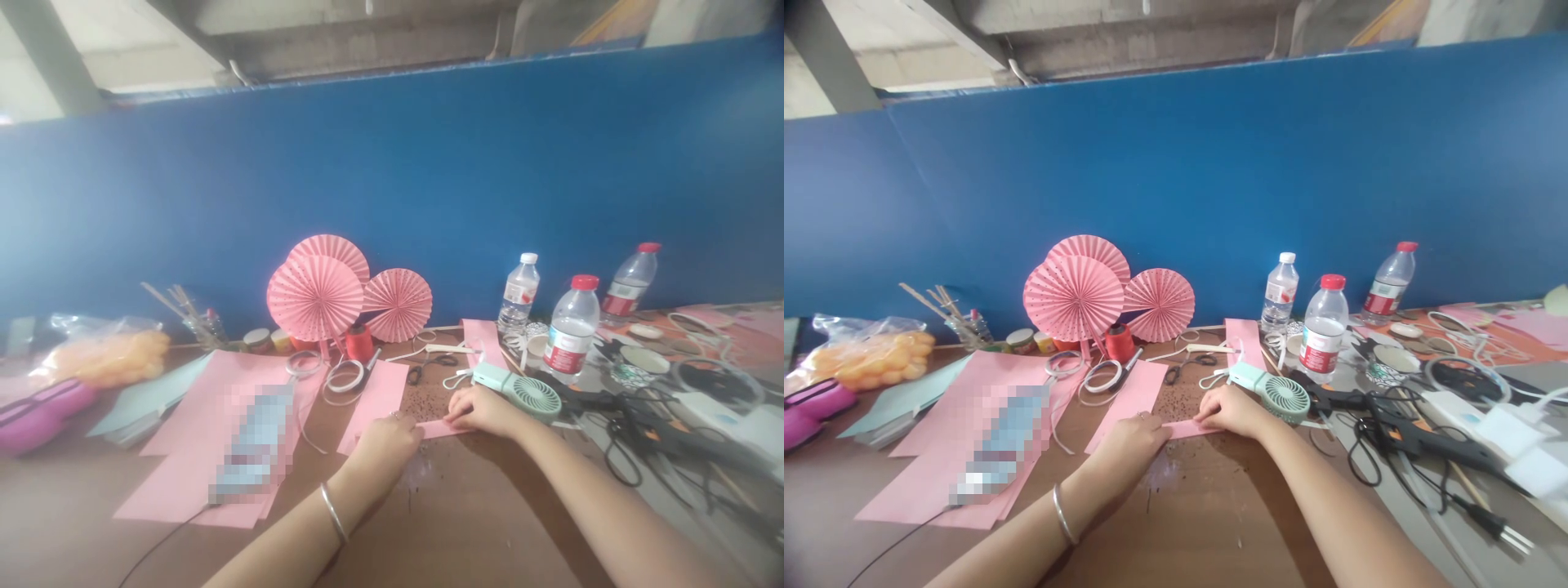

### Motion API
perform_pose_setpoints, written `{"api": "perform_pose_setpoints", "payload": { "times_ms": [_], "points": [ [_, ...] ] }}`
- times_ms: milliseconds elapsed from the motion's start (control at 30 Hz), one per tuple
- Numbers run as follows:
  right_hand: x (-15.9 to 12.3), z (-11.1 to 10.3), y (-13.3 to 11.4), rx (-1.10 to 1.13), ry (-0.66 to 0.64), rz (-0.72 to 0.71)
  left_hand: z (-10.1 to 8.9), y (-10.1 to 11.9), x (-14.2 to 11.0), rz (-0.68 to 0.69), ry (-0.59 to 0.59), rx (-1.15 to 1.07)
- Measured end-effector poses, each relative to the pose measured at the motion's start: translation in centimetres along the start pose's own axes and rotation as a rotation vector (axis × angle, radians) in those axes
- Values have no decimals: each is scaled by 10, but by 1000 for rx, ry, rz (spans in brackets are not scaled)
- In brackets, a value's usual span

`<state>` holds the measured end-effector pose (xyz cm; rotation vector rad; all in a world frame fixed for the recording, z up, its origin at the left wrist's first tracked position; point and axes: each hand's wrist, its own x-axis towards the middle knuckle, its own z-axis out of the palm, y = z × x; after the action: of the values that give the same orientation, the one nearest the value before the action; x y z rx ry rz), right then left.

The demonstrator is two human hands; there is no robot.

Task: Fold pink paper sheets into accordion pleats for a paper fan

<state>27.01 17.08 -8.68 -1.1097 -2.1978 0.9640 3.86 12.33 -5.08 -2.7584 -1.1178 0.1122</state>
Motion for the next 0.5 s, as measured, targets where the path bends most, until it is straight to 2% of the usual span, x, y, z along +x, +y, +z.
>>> {"api": "perform_pose_setpoints", "payload": {
  "times_ms": [200,333,500],
  "points": [
    [0,2,-12,-229,42,-38,0,5,0,-17,28,26],
    [3,16,-31,-464,113,-114,-2,8,1,-36,18,11],
    [9,32,-43,-524,102,-169,-10,9,3,-16,-27,-16]
  ]
}}
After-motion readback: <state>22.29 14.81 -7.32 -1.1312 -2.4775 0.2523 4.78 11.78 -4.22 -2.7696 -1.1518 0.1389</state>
